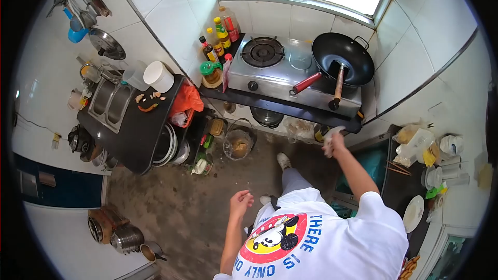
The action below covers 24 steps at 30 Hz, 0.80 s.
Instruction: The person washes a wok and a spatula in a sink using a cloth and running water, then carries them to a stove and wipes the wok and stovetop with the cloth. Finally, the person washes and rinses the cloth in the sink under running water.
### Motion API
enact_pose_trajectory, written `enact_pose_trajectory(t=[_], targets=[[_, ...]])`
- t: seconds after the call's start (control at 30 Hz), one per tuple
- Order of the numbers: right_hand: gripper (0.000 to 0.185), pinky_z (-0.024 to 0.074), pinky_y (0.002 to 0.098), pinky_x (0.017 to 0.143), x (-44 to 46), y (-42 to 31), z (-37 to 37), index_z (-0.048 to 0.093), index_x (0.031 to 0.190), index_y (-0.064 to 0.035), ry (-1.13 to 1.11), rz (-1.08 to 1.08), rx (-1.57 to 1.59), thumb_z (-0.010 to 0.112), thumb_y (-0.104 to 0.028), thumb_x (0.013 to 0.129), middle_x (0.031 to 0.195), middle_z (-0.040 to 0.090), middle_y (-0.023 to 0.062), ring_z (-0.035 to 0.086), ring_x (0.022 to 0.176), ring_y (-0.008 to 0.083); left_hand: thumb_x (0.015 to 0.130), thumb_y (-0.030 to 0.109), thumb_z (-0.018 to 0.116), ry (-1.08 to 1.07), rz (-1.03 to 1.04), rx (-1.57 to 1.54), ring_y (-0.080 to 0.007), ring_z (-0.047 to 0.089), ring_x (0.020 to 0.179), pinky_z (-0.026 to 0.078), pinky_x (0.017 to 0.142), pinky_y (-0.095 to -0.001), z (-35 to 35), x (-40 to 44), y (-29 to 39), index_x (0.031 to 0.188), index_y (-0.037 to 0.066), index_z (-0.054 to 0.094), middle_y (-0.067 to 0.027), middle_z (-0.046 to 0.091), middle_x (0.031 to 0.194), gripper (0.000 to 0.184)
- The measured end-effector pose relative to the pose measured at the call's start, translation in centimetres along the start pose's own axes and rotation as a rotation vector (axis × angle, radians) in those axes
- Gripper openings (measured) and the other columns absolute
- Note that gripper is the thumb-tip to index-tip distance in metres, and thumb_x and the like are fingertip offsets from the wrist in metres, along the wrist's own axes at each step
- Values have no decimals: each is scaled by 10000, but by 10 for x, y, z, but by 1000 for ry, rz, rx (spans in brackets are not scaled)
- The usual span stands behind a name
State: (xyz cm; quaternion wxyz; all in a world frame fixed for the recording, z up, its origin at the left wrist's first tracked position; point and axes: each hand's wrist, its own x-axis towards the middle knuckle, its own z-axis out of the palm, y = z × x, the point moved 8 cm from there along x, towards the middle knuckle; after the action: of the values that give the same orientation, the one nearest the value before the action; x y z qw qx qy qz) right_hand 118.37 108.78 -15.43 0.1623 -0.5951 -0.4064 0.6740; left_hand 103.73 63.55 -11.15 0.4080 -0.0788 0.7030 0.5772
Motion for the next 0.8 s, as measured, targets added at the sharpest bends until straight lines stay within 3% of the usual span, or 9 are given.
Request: enact_pose_trajectory(t=[0.07,0.13,0.3,0.43,0.53,0.6,0.7,0.77,0.8], targets=[[385,507,450,640,95,-25,-60,470,1119,37,143,-264,-308,391,-232,855,1000,565,242,603,776,359,845,74,586,18,-10,-1,-129,633,708,487,577,-215,-8,-1,4,1086,-27,558,-98,654,880,262],[367,450,461,781,113,-89,-92,491,1117,28,482,-551,-531,418,-176,821,1036,539,269,566,902,401,840,66,588,43,-14,17,-129,633,704,487,576,-216,-16,1,13,1082,-27,560,-95,653,875,260],[535,375,421,956,147,-167,-95,352,1308,-4,676,-812,-858,465,-112,796,1345,365,250,452,1139,404,846,79,586,76,-73,192,-130,632,705,486,574,-227,-25,18,35,1072,-26,566,-89,651,857,250],[613,315,405,1037,161,-155,-38,248,1396,-23,635,-594,-1742,455,-121,827,1431,253,223,366,1237,405,848,95,592,55,-116,316,-120,625,706,481,571,-224,-18,49,61,1077,-22,567,-74,648,844,258],[518,383,429,980,162,-131,-11,330,1344,4,889,-868,-1454,423,-138,855,1430,252,225,293,1297,393,853,107,590,33,-103,379,-116,622,714,483,585,-224,-5,73,87,1085,-10,564,-69,649,856,261],[505,412,455,937,123,-136,24,346,1324,29,609,-796,-961,435,-127,852,1408,290,232,294,1292,405,862,118,582,12,-85,385,-122,624,728,492,609,-228,12,90,103,1095,8,560,-73,654,891,259],[538,362,454,971,143,-114,73,309,1332,56,612,-868,-1176,451,-115,842,1403,275,251,286,1299,398,864,122,579,-27,-90,386,-127,627,745,491,617,-228,32,119,107,1101,6,556,-78,654,895,265],[602,294,444,1030,109,-119,120,253,1353,77,537,-810,-1589,474,-159,845,1416,259,248,271,1306,400,863,121,580,-67,-76,394,-131,630,756,493,622,-231,49,128,119,1106,6,553,-80,653,900,270],[597,279,453,1036,99,-120,135,260,1348,79,515,-846,-1455,472,-143,836,1416,256,250,267,1305,407,863,121,580,-89,-68,399,-133,631,762,494,624,-232,55,132,124,1108,6,552,-80,653,902,272]])
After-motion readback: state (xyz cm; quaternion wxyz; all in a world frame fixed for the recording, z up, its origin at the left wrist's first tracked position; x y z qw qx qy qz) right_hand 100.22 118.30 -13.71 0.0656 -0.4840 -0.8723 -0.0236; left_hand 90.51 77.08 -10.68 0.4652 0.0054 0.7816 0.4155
